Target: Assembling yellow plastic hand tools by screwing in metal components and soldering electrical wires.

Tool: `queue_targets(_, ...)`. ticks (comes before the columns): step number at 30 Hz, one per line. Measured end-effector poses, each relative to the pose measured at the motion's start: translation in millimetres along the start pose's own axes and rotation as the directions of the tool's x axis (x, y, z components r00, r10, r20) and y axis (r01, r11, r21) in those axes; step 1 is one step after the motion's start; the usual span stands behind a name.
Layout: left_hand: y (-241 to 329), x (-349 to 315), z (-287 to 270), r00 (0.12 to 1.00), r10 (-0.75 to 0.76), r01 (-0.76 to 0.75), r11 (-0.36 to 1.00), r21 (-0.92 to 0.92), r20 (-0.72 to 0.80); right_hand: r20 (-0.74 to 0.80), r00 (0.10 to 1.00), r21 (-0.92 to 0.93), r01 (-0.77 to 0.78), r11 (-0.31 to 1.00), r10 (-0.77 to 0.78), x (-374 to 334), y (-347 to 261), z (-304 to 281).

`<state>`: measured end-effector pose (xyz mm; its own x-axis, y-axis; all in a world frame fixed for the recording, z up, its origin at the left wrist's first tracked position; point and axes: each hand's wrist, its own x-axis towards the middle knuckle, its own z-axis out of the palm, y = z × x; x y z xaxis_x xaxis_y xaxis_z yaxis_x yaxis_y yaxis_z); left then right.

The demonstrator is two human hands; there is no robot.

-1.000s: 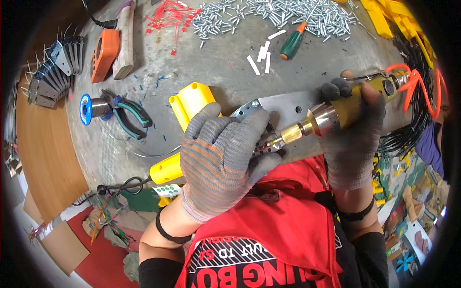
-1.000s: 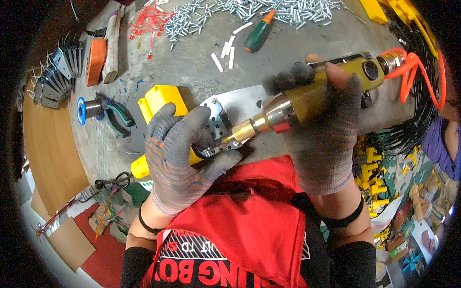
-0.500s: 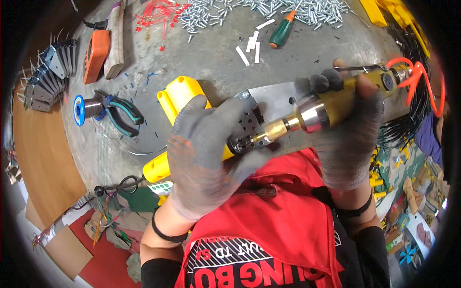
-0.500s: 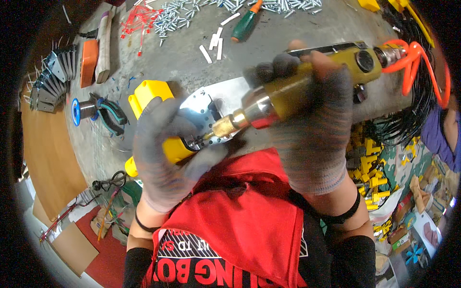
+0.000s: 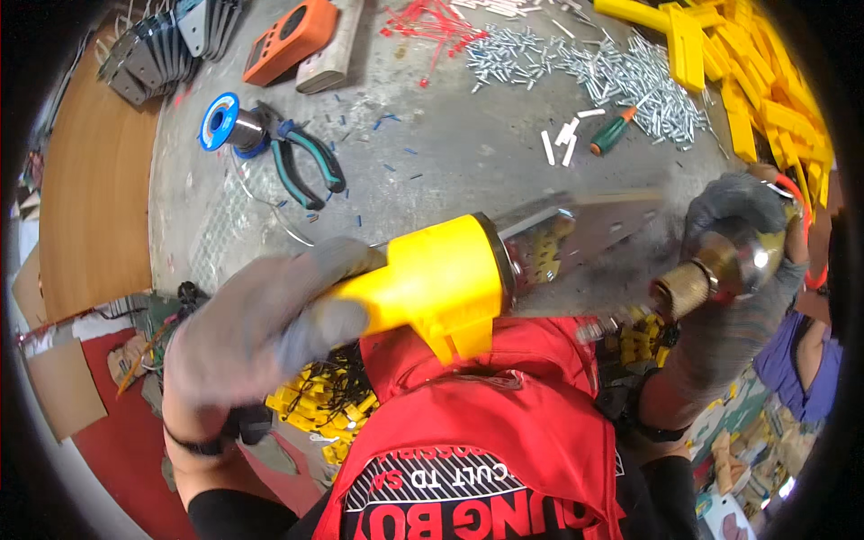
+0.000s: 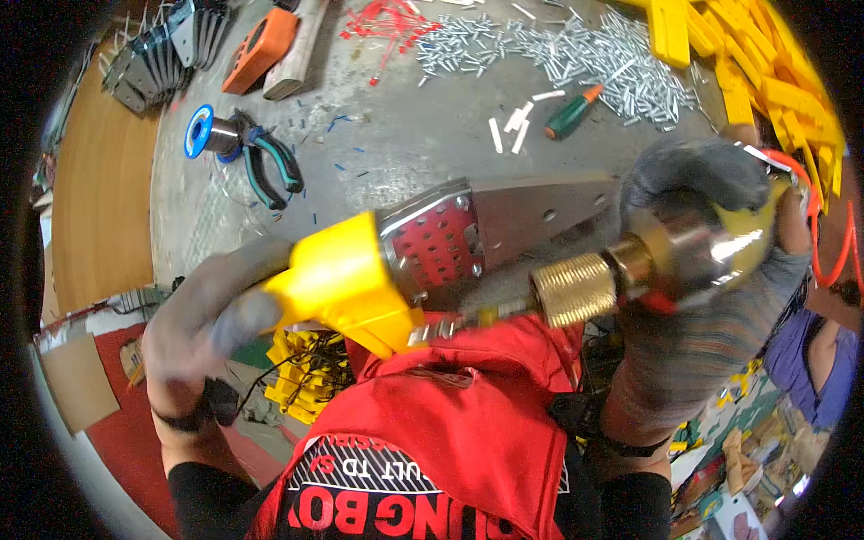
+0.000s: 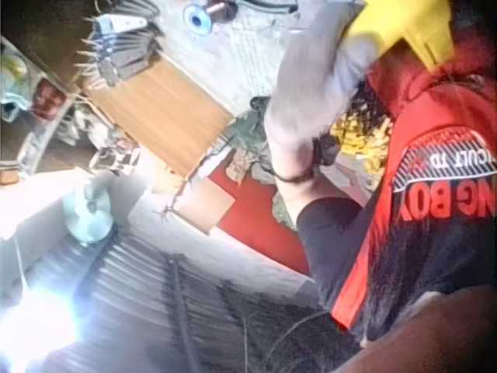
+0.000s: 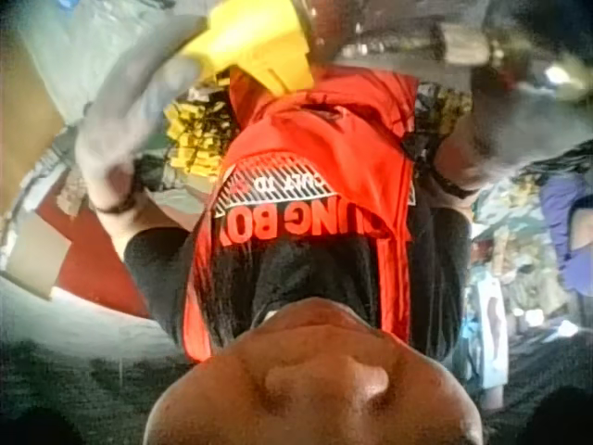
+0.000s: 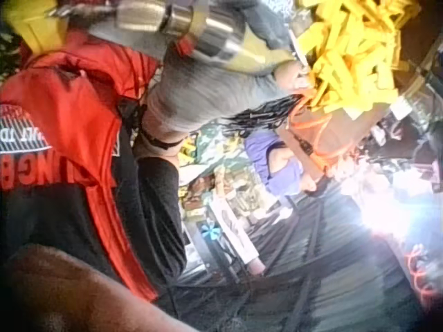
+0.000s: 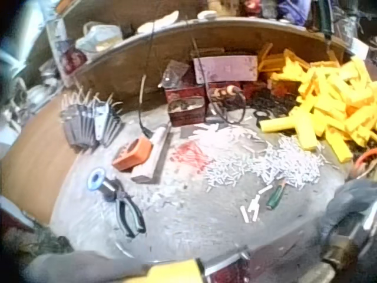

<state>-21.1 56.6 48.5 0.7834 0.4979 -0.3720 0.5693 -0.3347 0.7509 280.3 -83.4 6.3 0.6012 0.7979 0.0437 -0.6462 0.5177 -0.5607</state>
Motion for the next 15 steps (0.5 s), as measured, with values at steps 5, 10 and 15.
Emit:
queue_targets(5,-23.8,31.2,13.9,0.971,-0.151,0.122,0.979,0.161,0.187,-0.260,0.953,-0.063,-0.179,0.982,0.157,2.8,27.7,-24.2)
queue_targets(10,-27.7,36.3,28.7,0.997,0.017,-0.062,0.785,0.616,0.078,-0.357,0.908,-0.040,-0.250,0.967,0.220,13.1,47.7,-38.8)
queue_targets(15,-38.1,39.4,28.6,0.993,0.096,-0.122,0.795,0.594,0.076,-0.450,0.876,-0.154,-0.268,0.951,0.174,18.2,57.3,-21.4)
